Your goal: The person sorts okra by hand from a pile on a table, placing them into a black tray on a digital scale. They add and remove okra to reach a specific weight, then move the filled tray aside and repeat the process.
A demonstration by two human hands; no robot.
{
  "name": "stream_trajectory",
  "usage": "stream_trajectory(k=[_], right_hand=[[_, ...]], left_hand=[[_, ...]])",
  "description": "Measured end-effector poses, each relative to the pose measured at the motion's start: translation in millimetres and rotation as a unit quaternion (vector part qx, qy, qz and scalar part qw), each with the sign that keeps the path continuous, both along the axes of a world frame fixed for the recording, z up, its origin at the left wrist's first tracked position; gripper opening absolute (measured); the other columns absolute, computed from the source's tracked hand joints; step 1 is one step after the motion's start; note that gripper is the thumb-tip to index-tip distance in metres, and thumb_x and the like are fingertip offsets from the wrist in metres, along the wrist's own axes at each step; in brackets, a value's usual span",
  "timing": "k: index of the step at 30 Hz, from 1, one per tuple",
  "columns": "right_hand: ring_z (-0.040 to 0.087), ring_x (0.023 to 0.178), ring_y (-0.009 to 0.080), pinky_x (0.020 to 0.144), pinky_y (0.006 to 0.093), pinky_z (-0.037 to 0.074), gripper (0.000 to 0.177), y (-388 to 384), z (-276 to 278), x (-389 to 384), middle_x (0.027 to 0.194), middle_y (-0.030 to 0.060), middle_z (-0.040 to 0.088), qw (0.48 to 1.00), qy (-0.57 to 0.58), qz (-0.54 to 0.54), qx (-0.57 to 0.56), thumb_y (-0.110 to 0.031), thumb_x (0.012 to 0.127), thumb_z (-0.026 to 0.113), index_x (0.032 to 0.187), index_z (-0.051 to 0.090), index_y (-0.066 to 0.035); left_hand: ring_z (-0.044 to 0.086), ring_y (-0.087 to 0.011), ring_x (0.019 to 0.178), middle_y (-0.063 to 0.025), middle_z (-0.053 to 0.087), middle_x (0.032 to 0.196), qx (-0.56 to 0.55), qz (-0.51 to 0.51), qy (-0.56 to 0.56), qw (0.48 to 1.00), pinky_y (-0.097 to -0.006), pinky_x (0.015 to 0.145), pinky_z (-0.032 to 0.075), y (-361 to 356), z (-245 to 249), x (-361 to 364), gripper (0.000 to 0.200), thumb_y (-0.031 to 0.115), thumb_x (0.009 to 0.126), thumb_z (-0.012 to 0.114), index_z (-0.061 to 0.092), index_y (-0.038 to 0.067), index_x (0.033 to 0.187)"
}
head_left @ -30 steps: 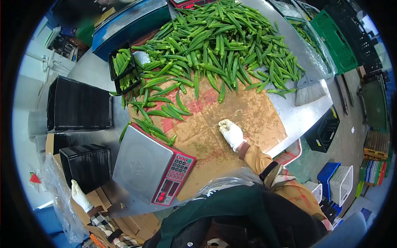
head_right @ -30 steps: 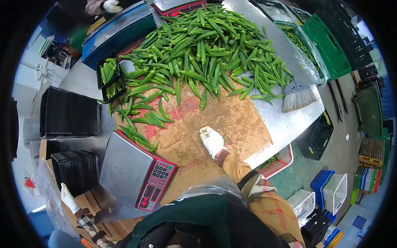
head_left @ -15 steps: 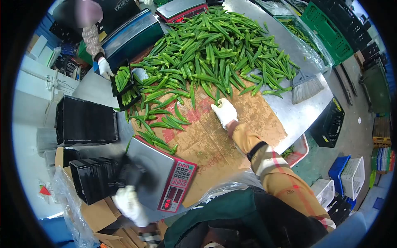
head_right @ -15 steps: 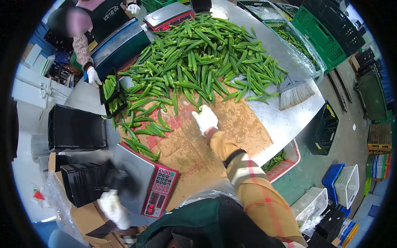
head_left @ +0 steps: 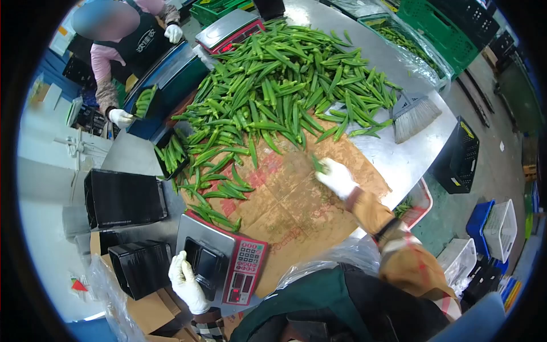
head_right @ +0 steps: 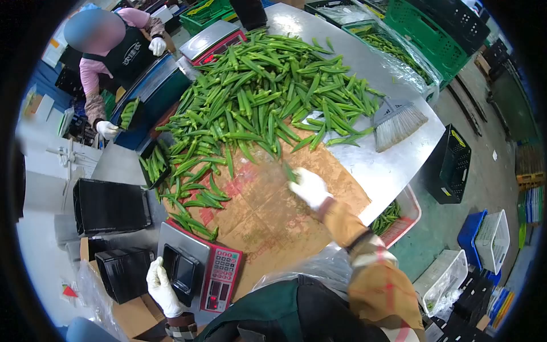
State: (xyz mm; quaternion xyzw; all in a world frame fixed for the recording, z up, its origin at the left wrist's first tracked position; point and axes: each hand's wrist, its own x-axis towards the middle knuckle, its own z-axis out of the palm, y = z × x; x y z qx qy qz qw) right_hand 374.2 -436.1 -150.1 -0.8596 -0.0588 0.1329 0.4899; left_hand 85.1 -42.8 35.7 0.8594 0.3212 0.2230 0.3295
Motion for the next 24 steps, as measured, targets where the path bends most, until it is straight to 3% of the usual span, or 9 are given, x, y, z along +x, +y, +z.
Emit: stream_trajectory(k=[3, 5, 7, 9, 12, 14, 17, 20, 24], right_hand=[[0.064, 0.11, 0.026, 0.09, 0.0381, 0.052, 0.044, -130, 6, -45, 0.118, 0.0179, 0.068, 0.99, 0.076, -0.074, 0.094, -0.012, 0.083, 0.073, 0.121, 0.06, 0.005], [0.07, 0.097, 0.0308, 0.089, 0.0393, 0.053, 0.044, -197, 75, -54, 0.102, 0.0192, 0.072, 0.937, 0.16, 0.06, -0.303, -0.029, 0.084, 0.071, 0.115, 0.066, 0.001], [0.069, 0.094, 0.0369, 0.085, 0.037, 0.055, 0.044, -258, 84, -59, 0.099, 0.0202, 0.071, 0.88, 0.209, 0.117, -0.409, -0.03, 0.079, 0.075, 0.113, 0.07, -0.003], [0.07, 0.098, 0.03, 0.088, 0.0369, 0.054, 0.055, -279, 79, -42, 0.104, 0.0188, 0.072, 0.925, 0.096, 0.007, -0.368, -0.038, 0.08, 0.075, 0.121, 0.066, -0.002], [0.065, 0.112, 0.0272, 0.098, 0.0363, 0.05, 0.059, -273, 44, 37, 0.122, 0.0229, 0.066, 0.984, 0.049, -0.165, -0.04, -0.02, 0.086, 0.074, 0.135, 0.053, 0.005], [0.061, 0.121, 0.0306, 0.102, 0.0392, 0.047, 0.061, -263, 7, 102, 0.13, 0.0251, 0.061, 0.969, -0.073, -0.222, -0.086, -0.02, 0.086, 0.074, 0.137, 0.052, 0.005], [0.053, 0.126, 0.0382, 0.109, 0.0428, 0.041, 0.064, -228, 38, 189, 0.133, 0.0243, 0.057, 0.939, -0.195, -0.206, -0.194, -0.028, 0.085, 0.074, 0.138, 0.052, 0.002], [0.052, 0.127, 0.0379, 0.11, 0.0425, 0.041, 0.067, -218, 36, 265, 0.135, 0.0229, 0.057, 0.922, -0.24, -0.22, -0.211, -0.032, 0.085, 0.075, 0.137, 0.052, 0.002], [0.046, 0.134, 0.0395, 0.113, 0.0435, 0.036, 0.081, -221, 12, 339, 0.144, 0.0227, 0.05, 0.922, -0.148, -0.232, -0.272, -0.051, 0.086, 0.068, 0.146, 0.044, -0.002]], left_hand=[[0.058, -0.022, 0.121, -0.0113, 0.067, 0.122, -0.013, -0.028, -0.005, 1.0, -0.0356, 0.108, 0.042, 6, 13, 25, 0.024, 0.008, 0.101, 0.057, 0.069, -0.001, 0.119], [0.06, -0.0216, 0.118, -0.0122, 0.067, 0.122, -0.064, -0.034, -0.012, 0.997, -0.0358, 0.107, 0.043, 10, 22, 53, 0.024, 0.009, 0.102, 0.056, 0.067, -0.002, 0.12], [0.061, -0.0212, 0.116, -0.0131, 0.067, 0.122, -0.026, -0.066, 0.014, 0.997, -0.0338, 0.105, 0.045, 13, 26, 93, 0.026, 0.011, 0.103, 0.055, 0.066, -0.004, 0.121], [0.062, -0.0207, 0.114, -0.0122, 0.068, 0.12, -0.051, -0.092, -0.011, 0.994, -0.0326, 0.102, 0.046, 4, 23, 148, 0.026, 0.012, 0.103, 0.056, 0.066, -0.004, 0.121], [0.064, -0.0196, 0.11, -0.0111, 0.069, 0.119, -0.115, -0.175, -0.017, 0.978, -0.0313, 0.099, 0.048, -23, -1, 241, 0.028, 0.012, 0.101, 0.059, 0.066, -0.003, 0.123], [0.064, -0.019, 0.11, -0.0115, 0.069, 0.12, -0.157, -0.232, -0.016, 0.96, -0.0307, 0.1, 0.047, -65, -18, 303, 0.031, 0.014, 0.099, 0.063, 0.065, -0.003, 0.124], [0.061, -0.0196, 0.116, -0.0136, 0.066, 0.127, -0.204, -0.287, 0.021, 0.936, -0.0317, 0.103, 0.045, -125, -45, 373, 0.037, 0.018, 0.096, 0.067, 0.064, -0.004, 0.126], [0.058, -0.0292, 0.124, -0.02, 0.062, 0.133, -0.071, -0.355, 0.025, 0.932, -0.0367, 0.109, 0.041, -154, -75, 414, 0.052, 0.024, 0.094, 0.07, 0.057, -0.005, 0.134], [0.055, -0.0361, 0.123, -0.0211, 0.061, 0.13, 0.09, -0.356, 0.06, 0.928, -0.0428, 0.108, 0.041, -138, -122, 437, 0.059, 0.03, 0.089, 0.074, 0.056, -0.002, 0.135]])
